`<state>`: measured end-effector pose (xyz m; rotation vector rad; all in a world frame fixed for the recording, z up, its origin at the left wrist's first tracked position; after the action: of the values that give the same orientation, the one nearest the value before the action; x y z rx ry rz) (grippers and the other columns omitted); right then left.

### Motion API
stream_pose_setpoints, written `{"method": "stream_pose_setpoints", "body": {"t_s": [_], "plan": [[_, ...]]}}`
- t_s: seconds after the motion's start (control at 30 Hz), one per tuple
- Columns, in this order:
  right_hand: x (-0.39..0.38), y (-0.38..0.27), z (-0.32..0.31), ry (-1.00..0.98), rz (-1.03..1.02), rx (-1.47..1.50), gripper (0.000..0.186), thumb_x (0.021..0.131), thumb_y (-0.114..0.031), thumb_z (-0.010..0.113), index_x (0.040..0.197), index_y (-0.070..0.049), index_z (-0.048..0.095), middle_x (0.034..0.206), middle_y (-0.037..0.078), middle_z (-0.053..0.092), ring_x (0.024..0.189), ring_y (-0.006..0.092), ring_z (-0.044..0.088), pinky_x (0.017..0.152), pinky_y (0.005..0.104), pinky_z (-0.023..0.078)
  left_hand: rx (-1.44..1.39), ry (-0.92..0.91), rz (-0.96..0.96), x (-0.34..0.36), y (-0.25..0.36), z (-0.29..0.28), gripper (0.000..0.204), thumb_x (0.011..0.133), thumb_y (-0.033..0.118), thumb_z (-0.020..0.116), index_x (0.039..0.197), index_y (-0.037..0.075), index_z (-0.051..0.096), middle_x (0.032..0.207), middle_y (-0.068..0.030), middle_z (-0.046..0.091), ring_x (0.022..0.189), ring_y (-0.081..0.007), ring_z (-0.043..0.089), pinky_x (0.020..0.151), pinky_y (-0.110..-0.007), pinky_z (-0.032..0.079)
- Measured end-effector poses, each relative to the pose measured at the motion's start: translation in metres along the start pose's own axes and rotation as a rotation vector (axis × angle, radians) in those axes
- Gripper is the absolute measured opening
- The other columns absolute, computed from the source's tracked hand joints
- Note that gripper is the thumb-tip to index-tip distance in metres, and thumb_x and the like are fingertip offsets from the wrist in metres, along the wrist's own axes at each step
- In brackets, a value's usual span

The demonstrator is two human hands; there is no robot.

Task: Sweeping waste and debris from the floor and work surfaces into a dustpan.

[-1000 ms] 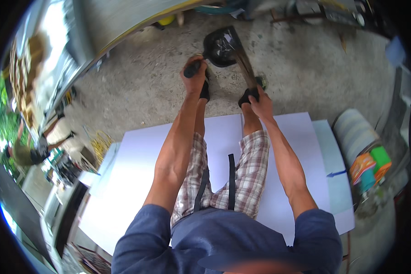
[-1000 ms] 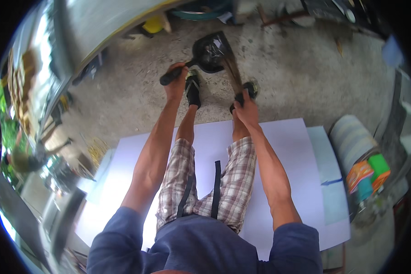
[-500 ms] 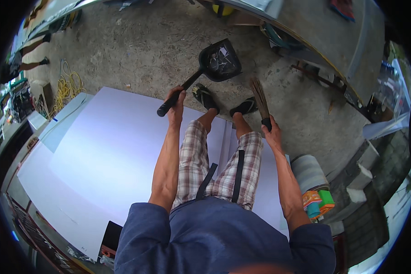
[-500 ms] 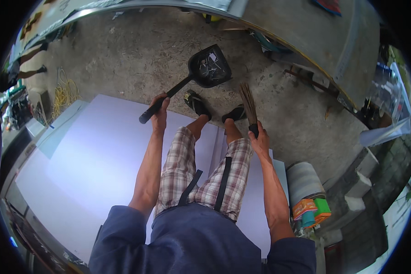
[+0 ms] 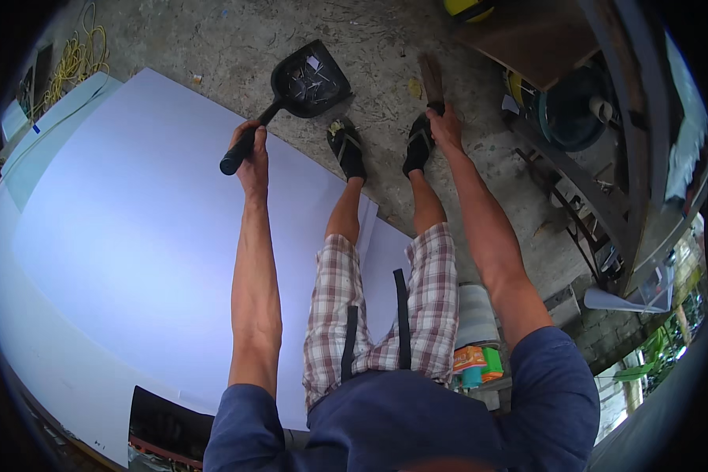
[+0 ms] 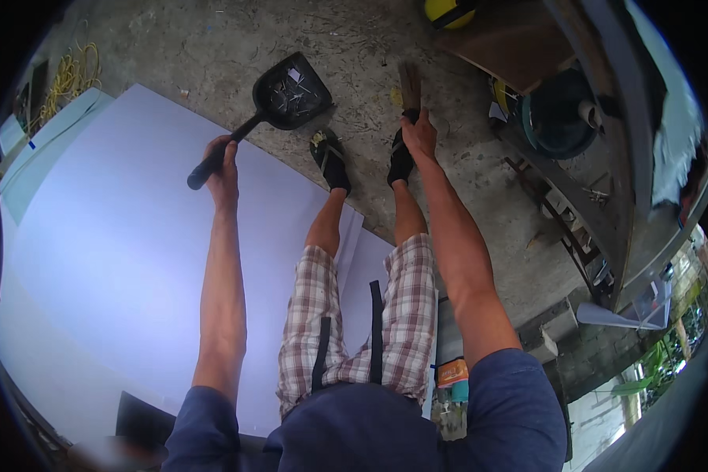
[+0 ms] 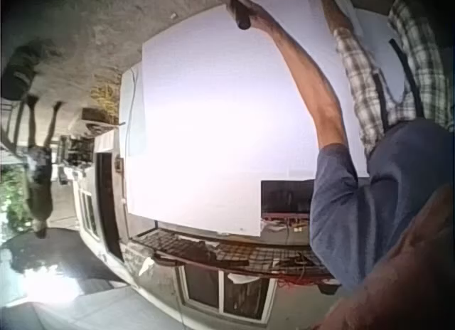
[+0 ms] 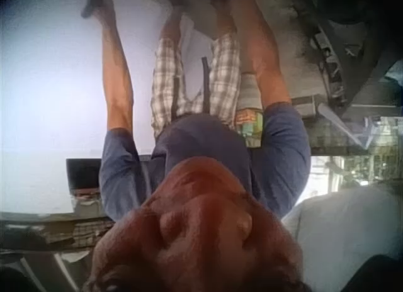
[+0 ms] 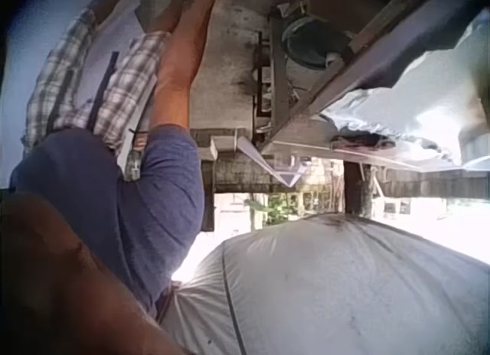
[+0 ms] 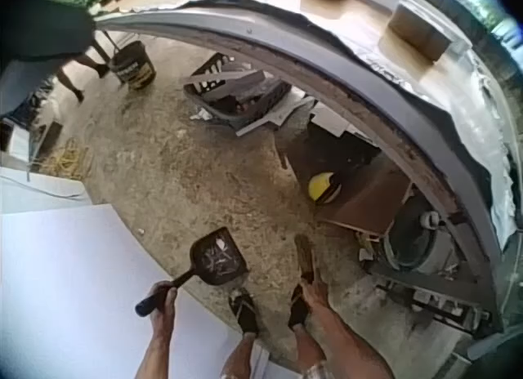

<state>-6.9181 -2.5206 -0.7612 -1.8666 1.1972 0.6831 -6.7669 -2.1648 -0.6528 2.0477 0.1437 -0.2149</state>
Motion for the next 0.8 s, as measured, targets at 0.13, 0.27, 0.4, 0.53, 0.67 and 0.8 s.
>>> {"method": "stream_pose_setpoints", "body": {"t_s": [0.13, 0.27, 0.4, 0.53, 0.67, 0.8], "plan": [[0.018, -0.058, 0.094, 0.002, 0.166, 0.089, 0.075, 0.092, -0.036, 0.055, 0.149, -0.002, 0.020, 0.121, 0.032, 0.053, 0.109, 0.0430, 0.057, 0.093, 0.0496, 0.047, 0.043, 0.047, 0.008, 0.042, -0.024, -0.001, 0.013, 0.085, 0.011, 0.066, 0.095, 0.004, 0.067, 0.086, -0.0045, 0.064, 0.080, -0.0133, 0.059, 0.077, -0.027, 0.047], [0.007, -0.066, 0.158, 0.068, -0.038, -0.121, 0.073, 0.091, -0.036, 0.054, 0.150, -0.007, 0.021, 0.121, 0.035, 0.050, 0.110, 0.0467, 0.055, 0.092, 0.0511, 0.047, 0.132, 0.072, 0.085, 0.056, -0.026, 0.038, 0.014, 0.081, 0.013, 0.068, 0.093, 0.006, 0.069, 0.078, -0.0080, 0.068, 0.072, -0.0147, 0.064, 0.070, -0.029, 0.050], [-0.042, -0.064, 0.178, -0.176, -0.250, -0.204, 0.072, 0.091, -0.035, 0.055, 0.149, -0.008, 0.023, 0.121, 0.036, 0.049, 0.110, 0.0490, 0.054, 0.091, 0.0511, 0.047, 0.214, 0.144, 0.072, 0.027, -0.046, 0.024, 0.013, 0.079, 0.013, 0.068, 0.091, 0.007, 0.070, 0.074, -0.0117, 0.069, 0.069, -0.0184, 0.068, 0.067, -0.030, 0.052], [-0.029, -0.065, 0.150, -0.028, -0.216, -0.182, 0.071, 0.091, -0.033, 0.055, 0.149, -0.007, 0.023, 0.121, 0.035, 0.049, 0.112, 0.0486, 0.053, 0.093, 0.0501, 0.046, 0.193, 0.147, 0.006, 0.018, -0.043, 0.023, 0.013, 0.079, 0.014, 0.067, 0.090, 0.008, 0.070, 0.076, -0.0125, 0.070, 0.071, -0.0200, 0.069, 0.069, -0.031, 0.052], [-0.002, -0.066, 0.159, -0.082, -0.302, -0.397, 0.072, 0.091, -0.033, 0.056, 0.150, -0.008, 0.022, 0.122, 0.034, 0.049, 0.115, 0.0484, 0.052, 0.095, 0.0495, 0.045, 0.121, 0.135, 0.036, 0.027, -0.037, 0.038, 0.014, 0.079, 0.017, 0.068, 0.091, 0.008, 0.070, 0.075, -0.0134, 0.069, 0.070, -0.0210, 0.069, 0.068, -0.032, 0.052], [-0.043, -0.031, 0.178, -0.223, -0.385, -0.372, 0.073, 0.091, -0.032, 0.057, 0.150, -0.008, 0.024, 0.125, 0.032, 0.049, 0.116, 0.0483, 0.050, 0.098, 0.0491, 0.043, 0.147, 0.120, 0.024, 0.024, -0.046, 0.025, 0.015, 0.079, 0.017, 0.068, 0.091, 0.009, 0.069, 0.074, -0.0137, 0.068, 0.070, -0.0216, 0.069, 0.068, -0.032, 0.052]]}}
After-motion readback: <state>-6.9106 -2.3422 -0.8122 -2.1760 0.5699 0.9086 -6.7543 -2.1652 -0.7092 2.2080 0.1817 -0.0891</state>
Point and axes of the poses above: each hand's wrist, its own x-axis towards the middle knuckle, its own z-axis out of the palm, y = z × x, the point moved 1 cm from there along x, towards the middle knuckle
